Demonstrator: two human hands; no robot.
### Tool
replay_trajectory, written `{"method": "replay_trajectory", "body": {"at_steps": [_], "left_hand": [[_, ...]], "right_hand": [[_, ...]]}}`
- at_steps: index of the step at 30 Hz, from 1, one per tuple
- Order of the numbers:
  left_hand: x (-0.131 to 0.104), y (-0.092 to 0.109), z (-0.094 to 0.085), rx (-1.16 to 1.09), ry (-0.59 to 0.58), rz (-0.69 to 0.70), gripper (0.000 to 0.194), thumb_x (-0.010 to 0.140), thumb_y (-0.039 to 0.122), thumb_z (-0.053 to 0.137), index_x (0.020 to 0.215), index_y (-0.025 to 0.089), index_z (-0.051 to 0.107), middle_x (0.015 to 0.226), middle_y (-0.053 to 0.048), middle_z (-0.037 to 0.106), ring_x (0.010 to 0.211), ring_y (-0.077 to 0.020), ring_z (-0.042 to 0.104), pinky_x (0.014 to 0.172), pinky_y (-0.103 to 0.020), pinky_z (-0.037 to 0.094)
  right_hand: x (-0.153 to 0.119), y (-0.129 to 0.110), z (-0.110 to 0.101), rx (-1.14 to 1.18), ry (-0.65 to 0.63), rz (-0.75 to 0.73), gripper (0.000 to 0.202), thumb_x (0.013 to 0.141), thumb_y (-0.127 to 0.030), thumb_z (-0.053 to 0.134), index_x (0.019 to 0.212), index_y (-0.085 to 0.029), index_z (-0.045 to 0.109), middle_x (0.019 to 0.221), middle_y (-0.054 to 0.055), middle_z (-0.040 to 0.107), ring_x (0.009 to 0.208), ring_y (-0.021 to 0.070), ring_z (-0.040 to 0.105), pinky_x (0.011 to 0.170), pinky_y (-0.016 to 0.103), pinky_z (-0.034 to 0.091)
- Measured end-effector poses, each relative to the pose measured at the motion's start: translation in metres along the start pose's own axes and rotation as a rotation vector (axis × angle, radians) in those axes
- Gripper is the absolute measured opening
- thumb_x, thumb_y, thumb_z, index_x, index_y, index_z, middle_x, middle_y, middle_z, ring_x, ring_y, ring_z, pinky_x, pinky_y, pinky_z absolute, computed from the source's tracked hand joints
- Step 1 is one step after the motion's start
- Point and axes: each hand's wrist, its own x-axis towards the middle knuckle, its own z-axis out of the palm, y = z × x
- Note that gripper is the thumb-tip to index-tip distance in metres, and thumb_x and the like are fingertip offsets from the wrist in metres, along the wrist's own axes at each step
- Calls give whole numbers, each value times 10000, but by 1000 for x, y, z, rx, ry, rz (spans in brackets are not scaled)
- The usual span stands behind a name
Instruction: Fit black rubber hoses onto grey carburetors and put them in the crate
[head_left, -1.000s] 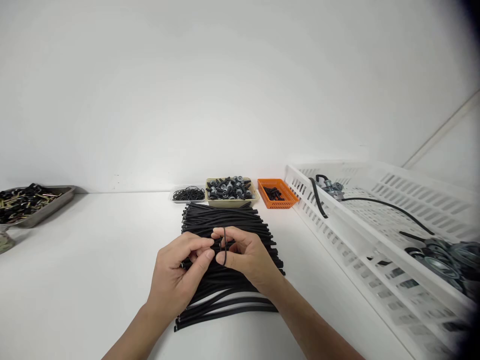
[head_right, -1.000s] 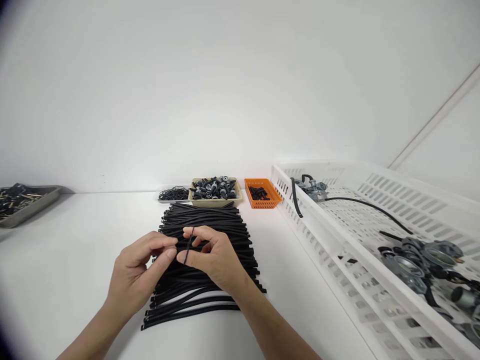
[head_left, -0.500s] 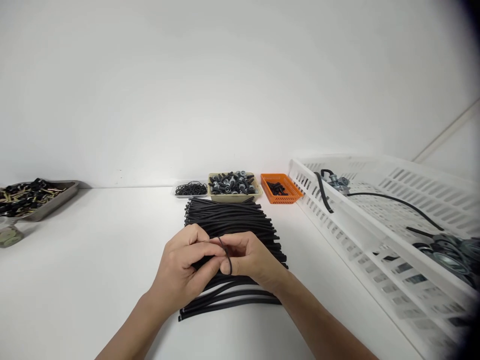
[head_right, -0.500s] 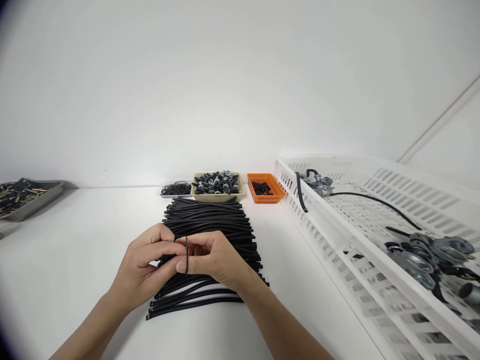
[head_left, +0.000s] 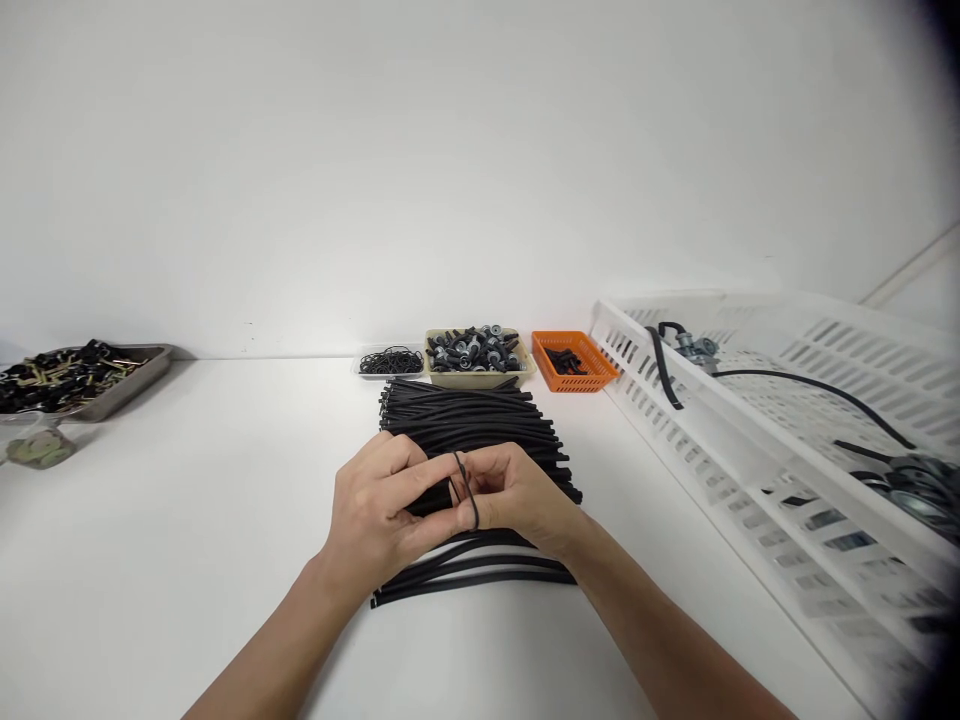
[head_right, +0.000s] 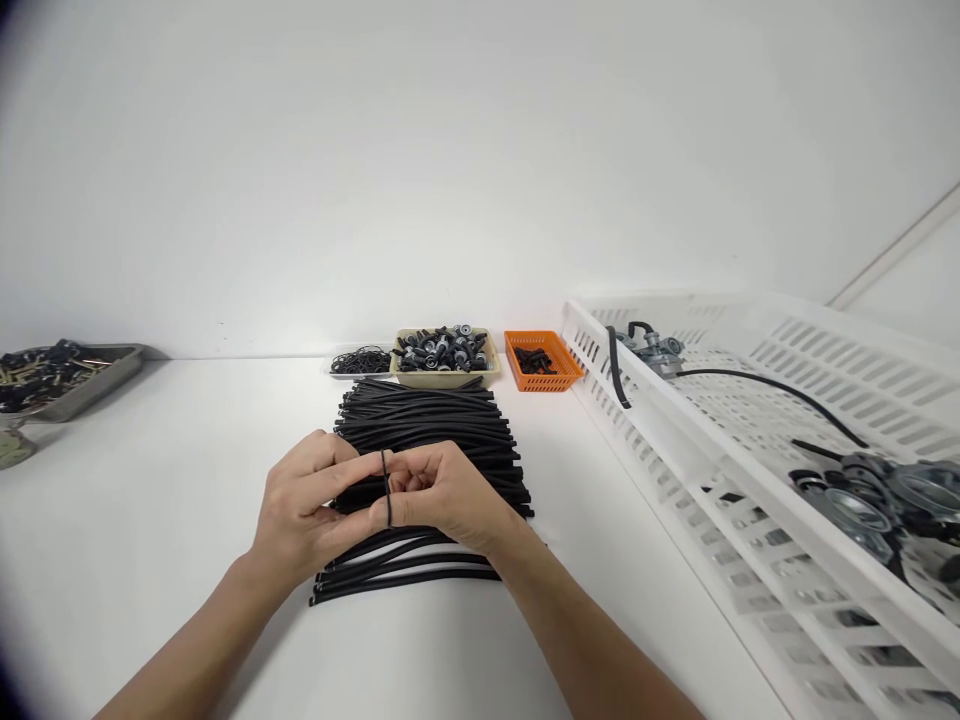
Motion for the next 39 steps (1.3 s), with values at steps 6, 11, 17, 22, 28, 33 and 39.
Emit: {"method": "replay_trajectory", "body": {"at_steps": [6,11,17,22,28,33,39], "left_hand": [[-4,0,4,-55,-26,-75,265,889,387,838,1108,251,776,752,10,627,663,-134,556,570,-260,449],[-9,-4,8,-112,-23,-65,395,835,370,894,1175,222,760,745,18,629,656,-126,529,582,-261,462],[-5,0,7,-85,1,-102,198,877,303,821,1044,202,790,696,15,599,624,-126,517,551,-265,430],[-2,3,6,-78,15,-106,199,863,363,841,965,199,791,671,17,584,608,-128,506,545,-273,428],[-2,3,6,-68,18,-111,316,810,435,892,982,187,797,661,25,566,608,-129,493,556,-283,429],[-5,2,8,-51,0,-122,451,749,469,935,1047,157,804,679,22,603,621,-130,518,566,-289,438],[-4,2,6,-30,7,-141,342,812,449,864,1005,173,806,661,22,609,612,-127,527,556,-282,431]], "right_hand": [[-1,2,2,39,29,-7,234,788,-366,912,762,-171,785,633,-36,567,602,97,432,602,280,321],[-1,4,1,51,32,-14,97,853,-309,870,862,-212,865,636,-27,623,656,114,525,699,284,419],[-2,0,2,111,28,48,208,756,-319,934,923,-213,873,654,-44,614,607,80,451,639,253,391],[-1,2,0,147,26,79,280,755,-383,943,946,-191,871,668,-31,602,617,77,432,601,232,361],[0,8,0,328,19,161,252,714,-348,976,890,-200,873,630,-45,553,558,47,380,535,199,299],[0,7,2,371,66,183,214,649,-299,995,758,-185,851,617,-35,583,524,35,403,513,188,323],[1,6,2,344,99,203,218,622,-286,979,726,-160,835,631,-16,612,501,32,399,482,196,298]]}}
